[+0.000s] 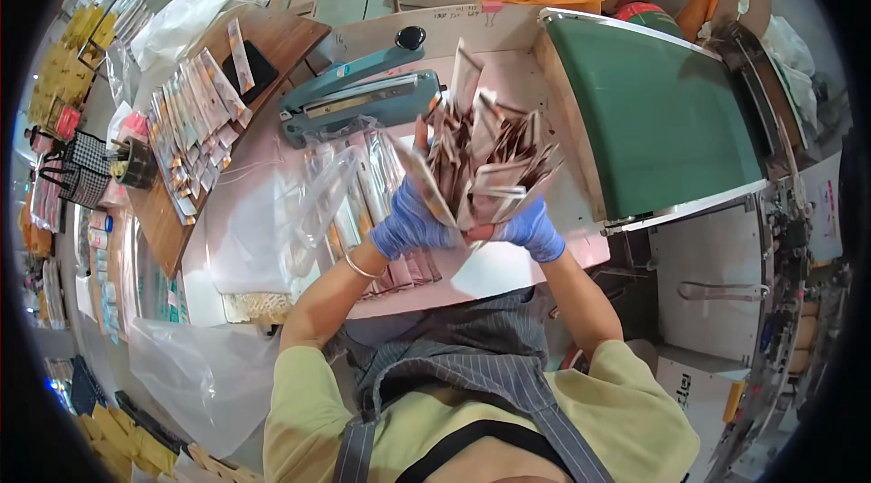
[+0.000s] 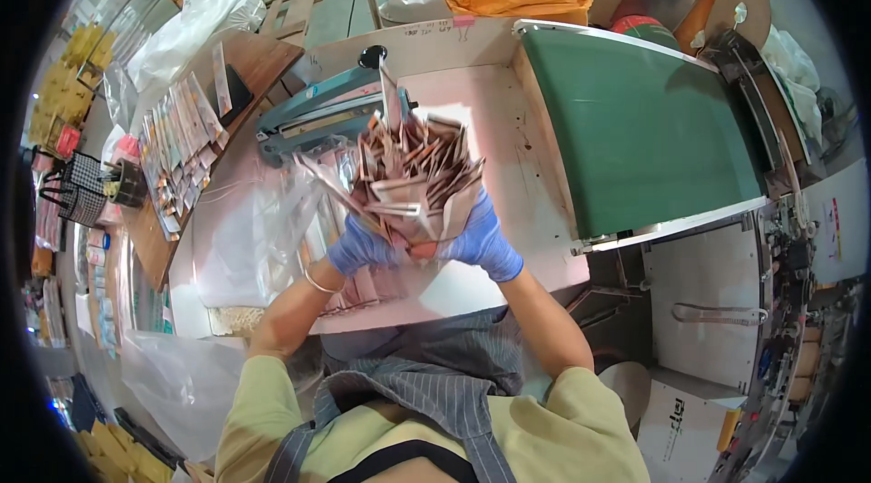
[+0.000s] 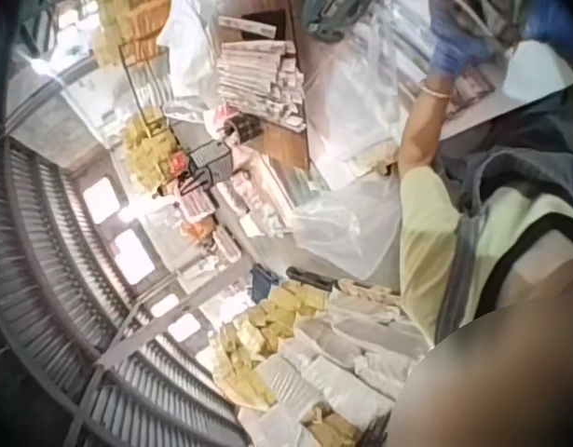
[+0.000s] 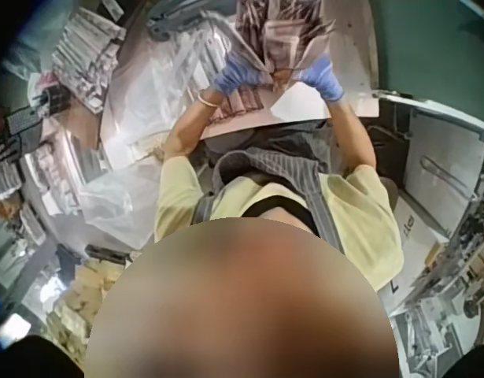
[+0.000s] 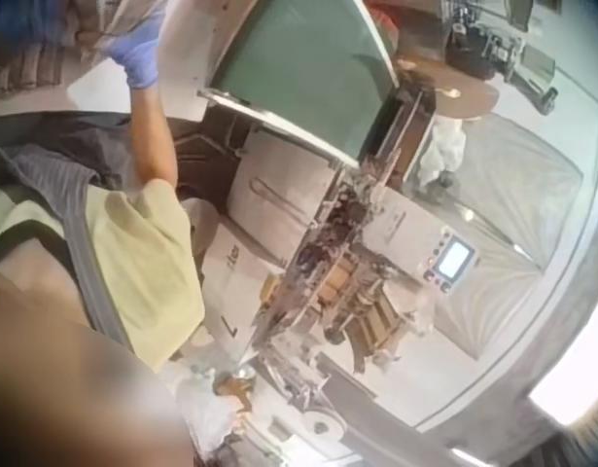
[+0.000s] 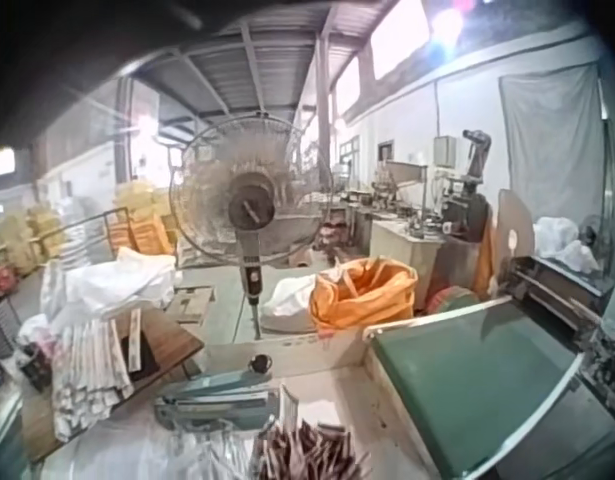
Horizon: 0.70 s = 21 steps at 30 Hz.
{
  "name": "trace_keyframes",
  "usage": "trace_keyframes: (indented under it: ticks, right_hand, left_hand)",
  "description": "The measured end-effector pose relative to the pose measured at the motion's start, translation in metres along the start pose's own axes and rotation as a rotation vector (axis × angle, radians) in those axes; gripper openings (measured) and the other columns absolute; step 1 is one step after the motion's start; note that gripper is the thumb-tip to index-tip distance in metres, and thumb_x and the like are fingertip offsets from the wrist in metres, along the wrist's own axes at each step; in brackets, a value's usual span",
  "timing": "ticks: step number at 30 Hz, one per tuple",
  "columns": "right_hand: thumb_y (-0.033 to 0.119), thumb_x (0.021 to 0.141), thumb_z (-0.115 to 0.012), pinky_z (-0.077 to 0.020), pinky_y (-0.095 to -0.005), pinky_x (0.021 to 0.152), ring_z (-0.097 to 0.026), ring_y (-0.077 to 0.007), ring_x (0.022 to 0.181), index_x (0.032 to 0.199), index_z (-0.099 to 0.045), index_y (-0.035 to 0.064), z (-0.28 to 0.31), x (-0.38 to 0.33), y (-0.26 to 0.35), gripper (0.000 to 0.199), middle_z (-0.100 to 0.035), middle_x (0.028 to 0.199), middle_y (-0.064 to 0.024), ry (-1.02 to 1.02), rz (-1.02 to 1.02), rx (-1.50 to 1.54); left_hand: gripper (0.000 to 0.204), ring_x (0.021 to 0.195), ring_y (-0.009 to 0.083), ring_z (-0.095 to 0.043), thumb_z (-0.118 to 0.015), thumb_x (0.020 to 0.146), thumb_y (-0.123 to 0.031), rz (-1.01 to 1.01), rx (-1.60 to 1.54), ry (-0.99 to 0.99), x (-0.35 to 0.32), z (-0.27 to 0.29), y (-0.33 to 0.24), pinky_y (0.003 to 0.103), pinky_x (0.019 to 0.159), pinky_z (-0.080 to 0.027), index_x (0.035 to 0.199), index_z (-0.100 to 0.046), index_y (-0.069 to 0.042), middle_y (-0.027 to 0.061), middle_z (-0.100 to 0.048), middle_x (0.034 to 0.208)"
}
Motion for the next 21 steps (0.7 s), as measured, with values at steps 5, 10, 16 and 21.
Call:
trace_keyframes:
  ticks: [5,10,16,21]
  right_hand:
    - [0.031,0.038,-0.085,-0.0324,-0.0361,0.095,-0.042,-0.022,0.111,0.123,-0.036,0.0005,0.011,0.014,0.041,0.103,-0.045,0.119,-0.0127,-0.029,0.035,-0.234]
    - [0.031,0.039,-0.087,-0.0282,-0.039,0.1,-0.034,-0.0268,0.12,0.136,-0.005,0.01,0.012,0.029,0.062,0.128,-0.029,0.132,-0.0146,-0.052,0.381,0.277]
    - [0.035,0.038,-0.086,-0.03,-0.0393,0.099,-0.035,-0.0278,0.119,0.136,-0.007,0.0116,0.025,0.033,0.065,0.128,-0.03,0.131,-0.0154,-0.009,0.434,0.211]
    - [0.03,0.04,-0.086,-0.0336,-0.0367,0.097,-0.038,-0.0247,0.117,0.134,-0.015,0.008,0.048,0.03,0.07,0.12,-0.032,0.13,-0.0136,-0.077,0.411,0.226]
  left_hand:
    - [0.116,0.129,0.0206,-0.013,-0.073,0.062,-0.038,-0.243,-0.434,-0.249,0.043,0.022,-0.019,0.029,0.103,-0.017,0.134,0.012,-0.003,0.0134,-0.003,0.142]
    - [0.143,0.125,0.0237,-0.024,-0.087,0.038,-0.034,-0.261,-0.519,-0.157,0.039,0.028,-0.068,0.034,0.103,-0.02,0.134,0.017,-0.01,0.0122,-0.015,0.139]
    - [0.14,0.119,0.0212,-0.035,-0.087,0.041,-0.026,-0.39,-0.375,0.025,0.059,0.013,-0.072,0.031,0.099,-0.028,0.134,0.016,-0.012,0.0099,-0.034,0.129]
    - [0.128,0.114,0.0178,-0.041,-0.086,0.04,-0.029,-0.332,-0.424,-0.259,0.065,0.017,-0.065,0.029,0.097,-0.032,0.136,-0.004,-0.008,0.0112,-0.041,0.124]
Point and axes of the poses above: each hand's wrist, its own x-axis towards the middle knuckle, its own z-axis out of the back of the hand, y = z × x, the point moved 7 cm from there along x, towards the middle knuckle
